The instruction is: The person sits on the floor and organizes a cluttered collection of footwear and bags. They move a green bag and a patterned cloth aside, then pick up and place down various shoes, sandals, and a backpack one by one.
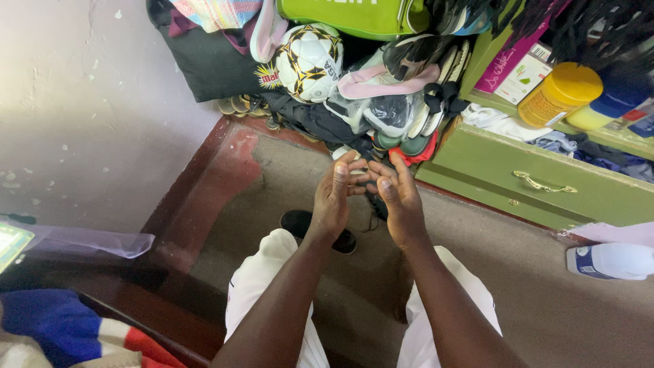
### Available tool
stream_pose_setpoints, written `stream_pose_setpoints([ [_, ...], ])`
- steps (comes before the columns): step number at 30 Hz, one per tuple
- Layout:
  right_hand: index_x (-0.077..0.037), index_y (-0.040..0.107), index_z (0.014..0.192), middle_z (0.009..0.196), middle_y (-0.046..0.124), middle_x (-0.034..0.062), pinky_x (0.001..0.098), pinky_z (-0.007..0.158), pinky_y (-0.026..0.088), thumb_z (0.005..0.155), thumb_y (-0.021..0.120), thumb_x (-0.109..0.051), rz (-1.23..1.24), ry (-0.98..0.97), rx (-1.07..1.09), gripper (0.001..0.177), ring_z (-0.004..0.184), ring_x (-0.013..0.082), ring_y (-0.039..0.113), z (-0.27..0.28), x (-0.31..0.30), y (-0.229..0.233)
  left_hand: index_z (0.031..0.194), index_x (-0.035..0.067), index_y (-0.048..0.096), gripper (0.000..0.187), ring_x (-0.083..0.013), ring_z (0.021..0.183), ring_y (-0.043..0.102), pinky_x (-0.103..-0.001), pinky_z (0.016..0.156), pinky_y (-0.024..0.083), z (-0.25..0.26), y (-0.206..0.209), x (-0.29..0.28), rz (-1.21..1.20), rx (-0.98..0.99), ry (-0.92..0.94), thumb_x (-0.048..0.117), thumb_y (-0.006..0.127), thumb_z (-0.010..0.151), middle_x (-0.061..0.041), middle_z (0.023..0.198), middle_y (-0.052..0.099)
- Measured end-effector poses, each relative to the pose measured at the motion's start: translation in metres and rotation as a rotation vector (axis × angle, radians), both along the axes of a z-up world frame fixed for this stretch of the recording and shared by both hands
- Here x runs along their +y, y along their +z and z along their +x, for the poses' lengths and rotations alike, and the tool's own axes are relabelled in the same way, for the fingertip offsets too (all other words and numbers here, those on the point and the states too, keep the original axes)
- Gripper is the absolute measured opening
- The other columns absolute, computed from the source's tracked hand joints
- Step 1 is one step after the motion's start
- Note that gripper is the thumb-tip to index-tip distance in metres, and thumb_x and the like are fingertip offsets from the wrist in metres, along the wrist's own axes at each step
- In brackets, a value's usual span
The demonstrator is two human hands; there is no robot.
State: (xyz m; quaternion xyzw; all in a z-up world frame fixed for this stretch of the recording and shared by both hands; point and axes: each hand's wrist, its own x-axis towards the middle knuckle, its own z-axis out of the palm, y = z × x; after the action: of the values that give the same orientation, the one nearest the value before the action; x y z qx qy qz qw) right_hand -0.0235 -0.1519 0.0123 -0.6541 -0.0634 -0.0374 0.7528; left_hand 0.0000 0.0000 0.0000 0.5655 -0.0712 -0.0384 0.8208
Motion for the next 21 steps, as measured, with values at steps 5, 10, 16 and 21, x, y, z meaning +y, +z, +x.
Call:
stream_pose_setpoints([
  [5,0.007,0.011,0.161,0.153,0.047,0.0294,0.0437,0.112,0.046,0.102,0.053,-0.052,0.047,0.017,-0.028,0.093,0.141,0.0353,0.051,-0.0013,0.0008,0.0014,0.152,-0.002,0.043,0.086,-0.0239,0.118,0.064,-0.036,0.092,0.056,-0.0013,0.0022,0.0009,-0.010,-0.022,0.008,0.066,0.044,0.100,-0.017,0.138,0.060],
  [10,0.007,0.011,0.160,0.153,0.047,0.0293,0.0434,0.112,0.046,0.101,0.054,-0.052,0.051,0.016,-0.012,0.094,0.141,0.0353,0.051,-0.0006,0.0016,0.0026,0.152,-0.002,0.043,0.086,-0.0237,0.118,0.064,-0.037,0.092,0.056,-0.0001,0.0025,0.0000,-0.013,-0.015,0.011,0.066,0.044,0.099,-0.017,0.138,0.060],
  [16,0.007,0.011,0.160,0.153,0.047,0.0294,0.0431,0.112,0.046,0.100,0.054,-0.054,0.040,0.019,-0.011,0.096,0.141,0.0352,0.051,-0.0018,0.0019,0.0049,0.151,-0.002,0.043,0.087,-0.0235,0.117,0.064,-0.037,0.093,0.056,-0.0022,0.0057,0.0005,0.016,-0.014,0.018,0.067,0.043,0.099,-0.017,0.138,0.061],
  [21,0.008,0.012,0.160,0.152,0.048,0.0292,0.0429,0.112,0.047,0.099,0.055,-0.056,0.025,0.014,-0.005,0.098,0.141,0.0351,0.052,-0.0021,0.0027,0.0061,0.151,-0.001,0.043,0.088,-0.0242,0.119,0.065,-0.037,0.093,0.056,-0.0019,0.0072,0.0011,0.037,-0.014,0.016,0.069,0.041,0.099,-0.017,0.139,0.061],
])
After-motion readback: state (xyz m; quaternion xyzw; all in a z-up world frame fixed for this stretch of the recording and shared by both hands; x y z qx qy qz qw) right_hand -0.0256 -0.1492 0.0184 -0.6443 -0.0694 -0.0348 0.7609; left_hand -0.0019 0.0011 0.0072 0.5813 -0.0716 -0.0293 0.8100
